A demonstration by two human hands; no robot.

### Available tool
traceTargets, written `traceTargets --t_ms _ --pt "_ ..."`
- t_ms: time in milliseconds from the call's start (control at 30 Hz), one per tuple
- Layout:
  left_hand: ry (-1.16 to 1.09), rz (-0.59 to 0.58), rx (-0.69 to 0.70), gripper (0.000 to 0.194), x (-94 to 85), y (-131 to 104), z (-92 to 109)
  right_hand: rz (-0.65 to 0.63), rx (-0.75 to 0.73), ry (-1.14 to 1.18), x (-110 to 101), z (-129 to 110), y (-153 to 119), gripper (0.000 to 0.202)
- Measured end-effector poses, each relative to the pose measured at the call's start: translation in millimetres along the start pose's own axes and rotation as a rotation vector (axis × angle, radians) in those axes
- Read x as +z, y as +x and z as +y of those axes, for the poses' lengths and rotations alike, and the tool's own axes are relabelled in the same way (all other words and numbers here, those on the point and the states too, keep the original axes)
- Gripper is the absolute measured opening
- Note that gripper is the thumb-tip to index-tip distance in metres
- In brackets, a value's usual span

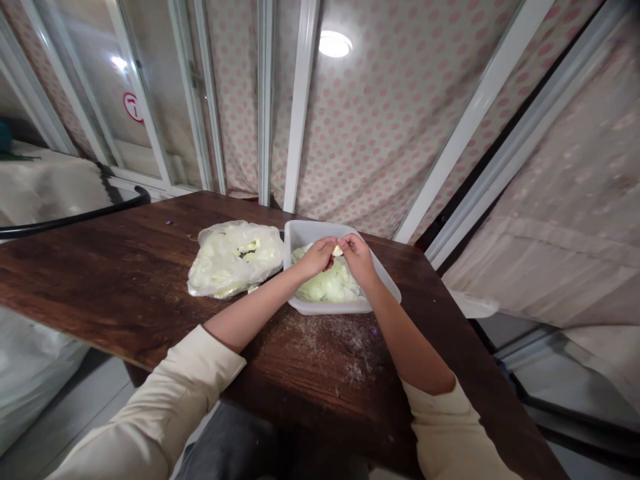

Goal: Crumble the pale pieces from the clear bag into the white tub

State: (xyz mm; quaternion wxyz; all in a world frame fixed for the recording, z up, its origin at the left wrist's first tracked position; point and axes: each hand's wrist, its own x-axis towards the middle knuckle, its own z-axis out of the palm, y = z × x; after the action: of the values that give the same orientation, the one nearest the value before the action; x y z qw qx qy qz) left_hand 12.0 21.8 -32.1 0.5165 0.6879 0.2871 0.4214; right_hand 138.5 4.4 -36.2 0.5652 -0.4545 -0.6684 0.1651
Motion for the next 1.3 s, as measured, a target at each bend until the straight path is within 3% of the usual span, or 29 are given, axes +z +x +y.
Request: traceTargets --t_ms 233,400,467,667,833,1067,1300 --pt "-0.046 -0.128 0.030 0.024 3.6 -3.9 4.1 0.169 -0.020 -0.262 -6.9 -0.1 -2.9 0.033" --pt "-0.110 -0.114 -0.015 0.021 3.4 -3.1 5.9 0.309 -0.033 -0.366 -13.0 5.3 -0.2 0.030" --pt "-0.108 -0.081 -0.043 0.020 2.5 -1.7 6.0 0.280 -0.047 -0.289 -11.5 6.2 0.6 0.027" --pt "-0.086 0.011 -0.012 0.021 0.7 0.0 3.7 -0.001 -0.055 -0.032 -1.0 -0.9 -0.5 0.031" --pt "-0.094 -0.051 -0.005 0.025 2.0 -0.8 2.6 0.046 -0.048 -0.120 -2.7 -0.3 -1.5 0.034" --pt "-0.206 -0.048 -0.020 0.026 2.6 -1.0 4.8 0.289 -0.129 -0.403 -11.0 3.9 -1.6 0.029" --pt "-0.089 0.030 -0.007 0.024 1.5 0.2 3.5 0.035 -0.118 -0.070 -1.4 1.1 -1.5 0.027"
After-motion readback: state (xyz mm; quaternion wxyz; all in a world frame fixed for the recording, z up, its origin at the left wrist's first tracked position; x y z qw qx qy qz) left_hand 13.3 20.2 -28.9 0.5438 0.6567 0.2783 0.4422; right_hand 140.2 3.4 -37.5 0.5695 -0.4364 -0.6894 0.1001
